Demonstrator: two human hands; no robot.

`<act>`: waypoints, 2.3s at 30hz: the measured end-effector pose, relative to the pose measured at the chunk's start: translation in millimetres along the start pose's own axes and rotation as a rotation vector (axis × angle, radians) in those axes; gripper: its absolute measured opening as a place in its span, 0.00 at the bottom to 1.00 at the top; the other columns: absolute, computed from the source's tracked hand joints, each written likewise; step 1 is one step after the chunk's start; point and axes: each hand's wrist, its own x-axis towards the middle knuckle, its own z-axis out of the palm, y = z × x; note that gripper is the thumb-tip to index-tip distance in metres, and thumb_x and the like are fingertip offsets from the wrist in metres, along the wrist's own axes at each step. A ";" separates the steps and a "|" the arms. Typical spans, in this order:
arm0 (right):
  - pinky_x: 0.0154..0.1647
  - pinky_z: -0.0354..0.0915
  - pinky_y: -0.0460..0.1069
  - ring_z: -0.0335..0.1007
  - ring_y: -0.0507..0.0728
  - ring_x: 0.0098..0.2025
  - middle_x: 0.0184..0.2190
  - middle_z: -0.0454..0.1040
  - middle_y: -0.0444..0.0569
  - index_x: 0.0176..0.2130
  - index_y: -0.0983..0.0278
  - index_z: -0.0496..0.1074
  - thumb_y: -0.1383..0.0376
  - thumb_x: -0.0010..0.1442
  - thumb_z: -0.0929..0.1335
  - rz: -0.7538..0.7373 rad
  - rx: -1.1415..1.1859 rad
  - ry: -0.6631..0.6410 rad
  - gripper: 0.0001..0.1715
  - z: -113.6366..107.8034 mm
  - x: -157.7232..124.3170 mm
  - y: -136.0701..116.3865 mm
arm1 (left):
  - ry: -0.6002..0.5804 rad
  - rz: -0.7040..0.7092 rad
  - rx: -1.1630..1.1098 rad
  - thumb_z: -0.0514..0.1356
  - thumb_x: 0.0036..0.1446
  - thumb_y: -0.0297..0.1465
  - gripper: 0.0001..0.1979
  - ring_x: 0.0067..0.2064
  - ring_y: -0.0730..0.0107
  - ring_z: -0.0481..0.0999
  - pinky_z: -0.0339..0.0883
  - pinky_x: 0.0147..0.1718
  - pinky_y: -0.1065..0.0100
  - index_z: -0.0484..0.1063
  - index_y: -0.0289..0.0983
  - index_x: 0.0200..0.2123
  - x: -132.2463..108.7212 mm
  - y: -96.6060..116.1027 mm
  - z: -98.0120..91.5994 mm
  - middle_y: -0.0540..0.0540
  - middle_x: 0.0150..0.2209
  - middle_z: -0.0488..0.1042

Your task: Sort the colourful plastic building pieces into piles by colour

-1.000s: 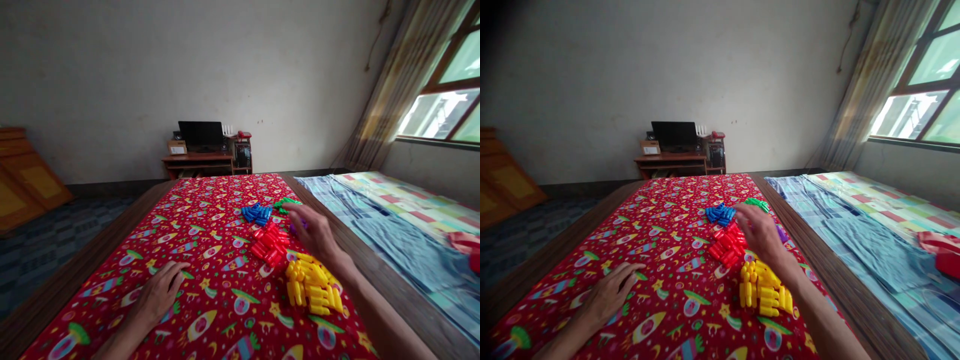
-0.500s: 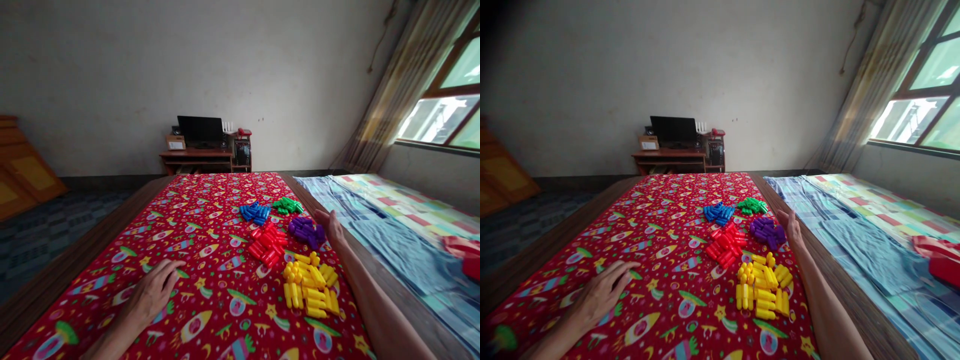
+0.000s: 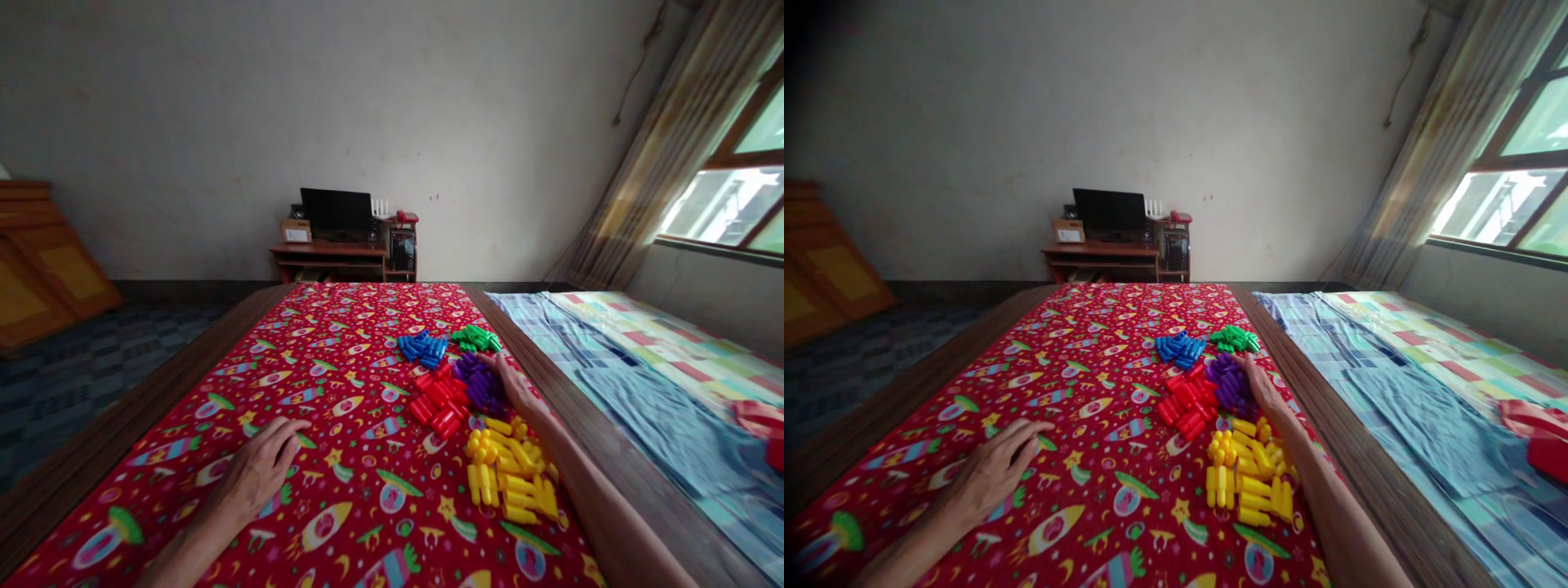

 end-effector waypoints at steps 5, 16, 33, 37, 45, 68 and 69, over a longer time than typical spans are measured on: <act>0.62 0.60 0.61 0.67 0.63 0.60 0.57 0.72 0.58 0.58 0.62 0.70 0.33 0.59 0.53 -0.003 0.159 -0.255 0.48 41.9 17.0 -17.3 | 0.022 -0.016 0.008 0.47 0.65 0.37 0.17 0.38 0.63 0.80 0.74 0.39 0.67 0.74 0.41 0.42 -5.3 -8.1 8.0 0.45 0.37 0.79; 0.58 0.62 0.60 0.70 0.67 0.52 0.40 0.79 0.58 0.36 0.65 0.78 0.36 0.58 0.58 0.029 -0.332 0.293 0.39 -22.5 129.1 -1.3 | 0.011 0.369 -0.004 0.48 0.67 0.31 0.20 0.59 0.61 0.70 0.68 0.57 0.62 0.64 0.45 0.60 0.9 90.6 20.4 0.45 0.58 0.71; 0.64 0.56 0.63 0.65 0.66 0.61 0.55 0.74 0.54 0.52 0.61 0.76 0.36 0.61 0.56 -0.156 -0.231 -0.206 0.42 67.0 128.8 -28.6 | -0.218 0.692 0.200 0.55 0.64 0.38 0.13 0.60 0.55 0.63 0.35 0.67 0.43 0.74 0.37 0.44 90.9 210.7 86.2 0.44 0.50 0.73; 0.64 0.56 0.64 0.67 0.66 0.59 0.50 0.78 0.52 0.50 0.61 0.77 0.34 0.60 0.54 -0.173 -0.247 -0.440 0.45 107.6 118.4 -27.5 | -0.187 0.552 0.241 0.55 0.64 0.39 0.12 0.62 0.56 0.61 0.29 0.67 0.43 0.74 0.39 0.40 84.6 162.1 73.4 0.45 0.51 0.73; 0.53 0.67 0.58 0.74 0.62 0.52 0.52 0.76 0.56 0.58 0.62 0.71 0.41 0.67 0.52 -0.304 -0.314 -0.577 0.40 82.3 56.9 -75.9 | -0.034 0.324 0.282 0.55 0.64 0.34 0.10 0.58 0.58 0.69 0.42 0.67 0.48 0.75 0.40 0.43 59.0 76.6 25.0 0.44 0.53 0.72; 0.51 0.69 0.57 0.76 0.61 0.45 0.46 0.78 0.56 0.54 0.62 0.71 0.52 0.66 0.61 -0.438 -0.678 -0.047 0.24 66.2 -28.2 -53.0 | 0.027 0.147 0.140 0.44 0.69 0.37 0.24 0.69 0.48 0.52 0.48 0.63 0.41 0.56 0.41 0.66 17.2 51.0 13.5 0.36 0.69 0.53; 0.54 0.66 0.59 0.74 0.63 0.49 0.47 0.77 0.57 0.53 0.63 0.72 0.52 0.67 0.60 -0.403 -0.678 0.040 0.25 67.6 -21.9 -46.1 | 0.016 0.166 0.162 0.46 0.69 0.37 0.25 0.69 0.47 0.50 0.46 0.63 0.40 0.55 0.41 0.67 15.6 55.2 12.0 0.36 0.69 0.52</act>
